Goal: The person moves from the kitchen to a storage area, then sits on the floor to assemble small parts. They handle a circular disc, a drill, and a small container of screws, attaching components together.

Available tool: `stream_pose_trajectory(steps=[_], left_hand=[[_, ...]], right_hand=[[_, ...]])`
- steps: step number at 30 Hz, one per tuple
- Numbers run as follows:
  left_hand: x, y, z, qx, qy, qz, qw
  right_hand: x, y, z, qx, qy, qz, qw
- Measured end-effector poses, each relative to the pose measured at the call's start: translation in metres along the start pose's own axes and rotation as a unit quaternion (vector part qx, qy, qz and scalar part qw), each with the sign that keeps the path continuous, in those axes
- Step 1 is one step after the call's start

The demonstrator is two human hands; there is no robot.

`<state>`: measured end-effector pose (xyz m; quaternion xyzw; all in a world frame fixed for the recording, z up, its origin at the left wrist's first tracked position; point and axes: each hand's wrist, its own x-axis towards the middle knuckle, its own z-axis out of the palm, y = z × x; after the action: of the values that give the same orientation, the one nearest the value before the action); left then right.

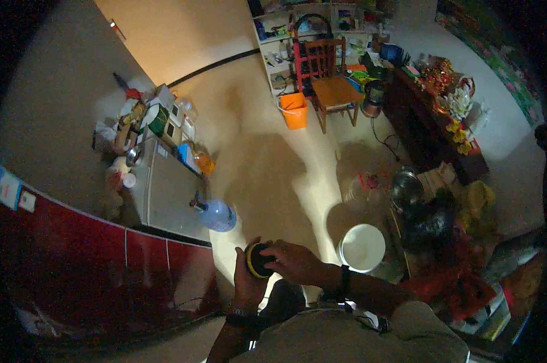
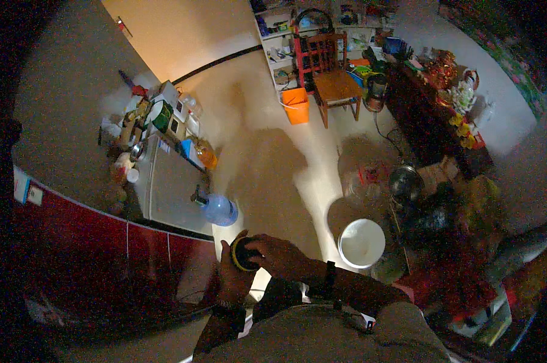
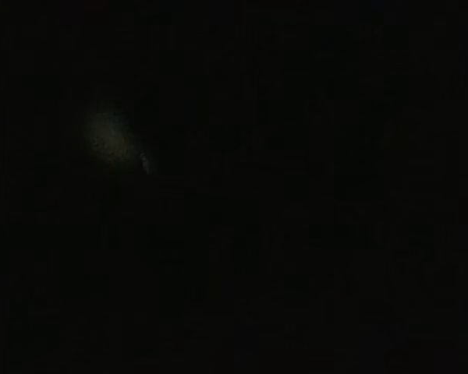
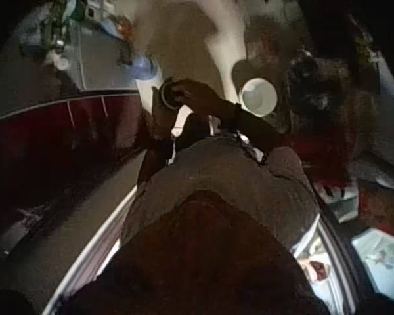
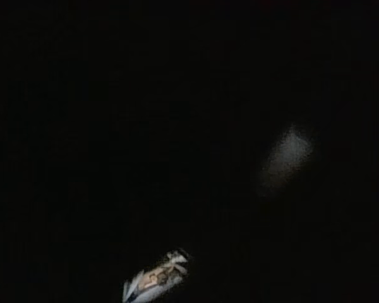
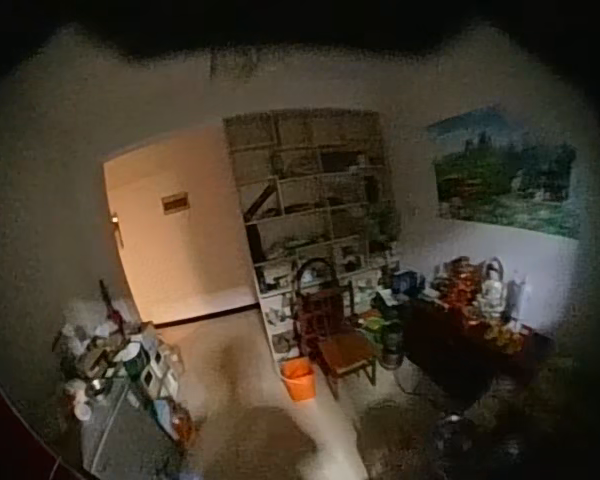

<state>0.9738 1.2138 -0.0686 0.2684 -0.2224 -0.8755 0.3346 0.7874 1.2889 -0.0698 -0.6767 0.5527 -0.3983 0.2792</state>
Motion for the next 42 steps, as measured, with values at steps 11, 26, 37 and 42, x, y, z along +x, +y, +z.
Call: stream_pose_trajectory(steps=[11,26,37,42], left_hand=[[0.55,0.259,-0.016,-0.166,-0.047,-0.094,0.981],[1.331,0.497,0.173,-0.035,-0.018,-0.108,0.993],[1.785,0.71,0.295,-0.001,-0.112,-0.151,0.982],[2.004,0.755,0.284,0.07,-0.166,-0.23,0.956]], right_hand=[[0.532,0.257,-0.149,-0.1,-0.076,0.08,0.989],[1.105,0.667,-0.486,-0.149,0.245,-0.075,0.955],[1.509,0.82,-0.703,-0.07,0.308,0.032,0.948],[1.641,0.938,-0.743,-0.167,0.341,0.084,0.921]])
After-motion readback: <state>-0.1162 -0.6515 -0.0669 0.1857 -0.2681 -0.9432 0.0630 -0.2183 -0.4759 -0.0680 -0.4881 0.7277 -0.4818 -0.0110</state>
